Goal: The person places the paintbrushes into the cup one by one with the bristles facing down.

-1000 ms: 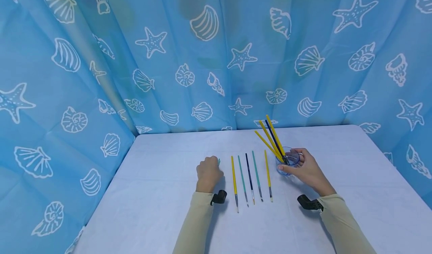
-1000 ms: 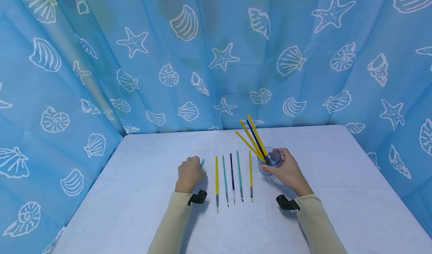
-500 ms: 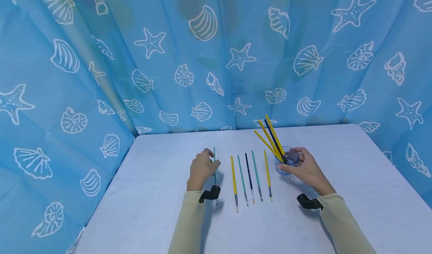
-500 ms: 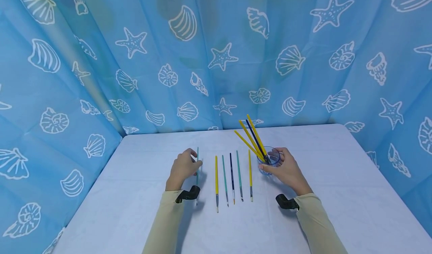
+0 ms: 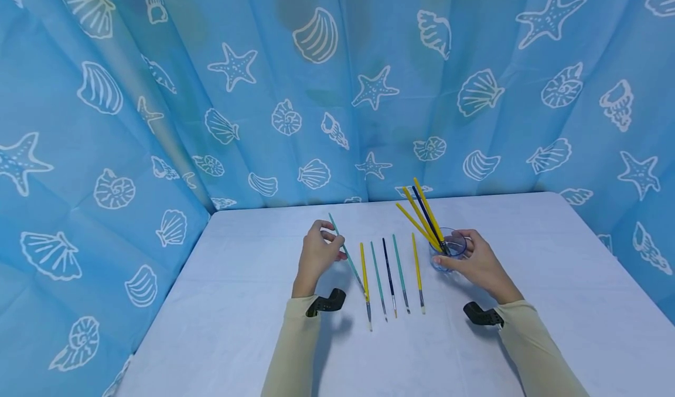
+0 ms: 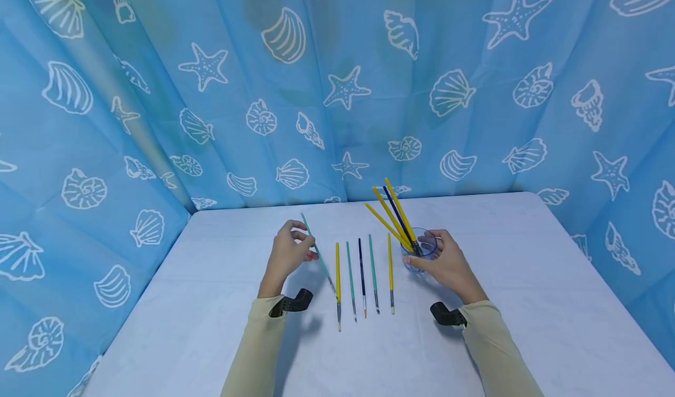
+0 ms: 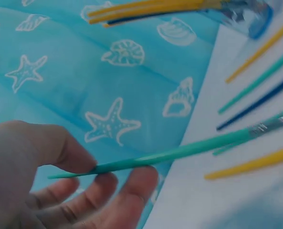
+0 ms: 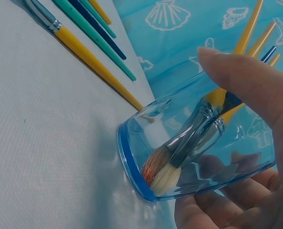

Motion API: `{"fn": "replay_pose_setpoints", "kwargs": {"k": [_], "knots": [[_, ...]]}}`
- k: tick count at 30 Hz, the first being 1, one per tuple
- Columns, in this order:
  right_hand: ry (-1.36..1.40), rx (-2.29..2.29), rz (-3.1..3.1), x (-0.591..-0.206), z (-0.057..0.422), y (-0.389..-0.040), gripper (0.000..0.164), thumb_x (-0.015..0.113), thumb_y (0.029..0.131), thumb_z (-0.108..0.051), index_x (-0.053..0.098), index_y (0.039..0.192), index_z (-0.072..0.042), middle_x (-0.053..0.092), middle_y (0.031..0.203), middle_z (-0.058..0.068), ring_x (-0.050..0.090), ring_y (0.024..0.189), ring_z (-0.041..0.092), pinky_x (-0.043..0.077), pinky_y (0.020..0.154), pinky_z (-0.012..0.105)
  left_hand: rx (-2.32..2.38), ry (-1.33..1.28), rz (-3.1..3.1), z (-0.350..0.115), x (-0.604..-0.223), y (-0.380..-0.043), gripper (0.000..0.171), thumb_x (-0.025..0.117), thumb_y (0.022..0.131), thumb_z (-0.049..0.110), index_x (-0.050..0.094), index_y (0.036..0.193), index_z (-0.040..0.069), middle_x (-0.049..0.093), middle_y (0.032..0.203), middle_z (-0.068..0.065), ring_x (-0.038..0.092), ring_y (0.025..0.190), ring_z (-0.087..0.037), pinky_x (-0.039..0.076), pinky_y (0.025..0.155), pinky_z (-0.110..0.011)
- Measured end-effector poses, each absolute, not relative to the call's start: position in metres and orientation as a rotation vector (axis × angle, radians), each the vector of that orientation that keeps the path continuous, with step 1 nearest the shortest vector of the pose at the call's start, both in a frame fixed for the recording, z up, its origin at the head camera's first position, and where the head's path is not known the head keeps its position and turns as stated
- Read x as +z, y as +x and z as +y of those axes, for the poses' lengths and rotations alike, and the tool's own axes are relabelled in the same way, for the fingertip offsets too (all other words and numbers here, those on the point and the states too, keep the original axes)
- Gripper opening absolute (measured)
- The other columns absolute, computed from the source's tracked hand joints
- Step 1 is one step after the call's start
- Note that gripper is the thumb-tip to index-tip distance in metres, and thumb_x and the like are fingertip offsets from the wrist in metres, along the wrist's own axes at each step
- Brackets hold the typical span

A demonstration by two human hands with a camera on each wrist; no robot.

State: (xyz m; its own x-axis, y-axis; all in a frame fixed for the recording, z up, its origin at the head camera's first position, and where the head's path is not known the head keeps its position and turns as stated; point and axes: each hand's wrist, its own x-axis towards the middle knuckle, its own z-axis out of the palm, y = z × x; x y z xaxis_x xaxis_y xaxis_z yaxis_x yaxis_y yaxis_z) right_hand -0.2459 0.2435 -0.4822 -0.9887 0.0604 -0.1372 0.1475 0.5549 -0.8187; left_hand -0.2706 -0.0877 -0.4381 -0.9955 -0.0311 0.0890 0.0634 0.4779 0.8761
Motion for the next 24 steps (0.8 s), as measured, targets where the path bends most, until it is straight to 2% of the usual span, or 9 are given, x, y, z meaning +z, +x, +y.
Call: {"fn": "replay_pose_setpoints", "kwargs": {"k": [4, 10, 16, 24], "knots": [[0.174, -1.426, 2.694, -0.483, 0.245, -0.246, 0.106, 0.082, 0.084, -0.053, 0.025, 0.158, -0.002, 0.042, 0.158, 0.03, 0.044, 0.144, 0.048, 0.042, 0.114, 0.065, -1.704, -0.052, -2.51, -0.084, -0.437, -0.271, 0.032, 0.062, 0.096, 0.009, 0.052, 0.126, 0.002, 0.072, 0.098, -0.017, 0.077, 0.066, -0.028, 0.064, 0.063, -0.03], [0.17, -1.43, 2.682, -0.482, 0.244, -0.246, 0.108, 0.082, 0.083, -0.054, 0.025, 0.158, -0.002, 0.041, 0.158, 0.031, 0.043, 0.145, 0.048, 0.043, 0.114, 0.065, -1.88, -0.009, -2.407, -0.078, -0.433, -0.27, 0.036, 0.062, 0.095, 0.009, 0.051, 0.128, 0.002, 0.071, 0.1, -0.018, 0.078, 0.074, -0.036, 0.065, 0.067, -0.031], [0.168, -1.426, 2.689, -0.481, 0.244, -0.245, 0.108, 0.082, 0.083, -0.054, 0.024, 0.159, -0.003, 0.041, 0.158, 0.031, 0.042, 0.146, 0.049, 0.042, 0.114, 0.065, -1.964, 0.002, -2.318, -0.075, -0.431, -0.269, 0.035, 0.063, 0.097, 0.011, 0.05, 0.128, 0.005, 0.07, 0.101, -0.016, 0.079, 0.072, -0.025, 0.065, 0.072, -0.033], [0.176, -1.432, 2.678, -0.482, 0.245, -0.246, 0.109, 0.083, 0.082, -0.055, 0.024, 0.159, -0.003, 0.041, 0.159, 0.031, 0.042, 0.146, 0.048, 0.042, 0.114, 0.065, -2.068, -0.031, -2.169, -0.071, -0.43, -0.268, 0.033, 0.064, 0.098, 0.01, 0.048, 0.126, 0.004, 0.069, 0.097, -0.012, 0.08, 0.077, -0.025, 0.065, 0.075, -0.033]]}}
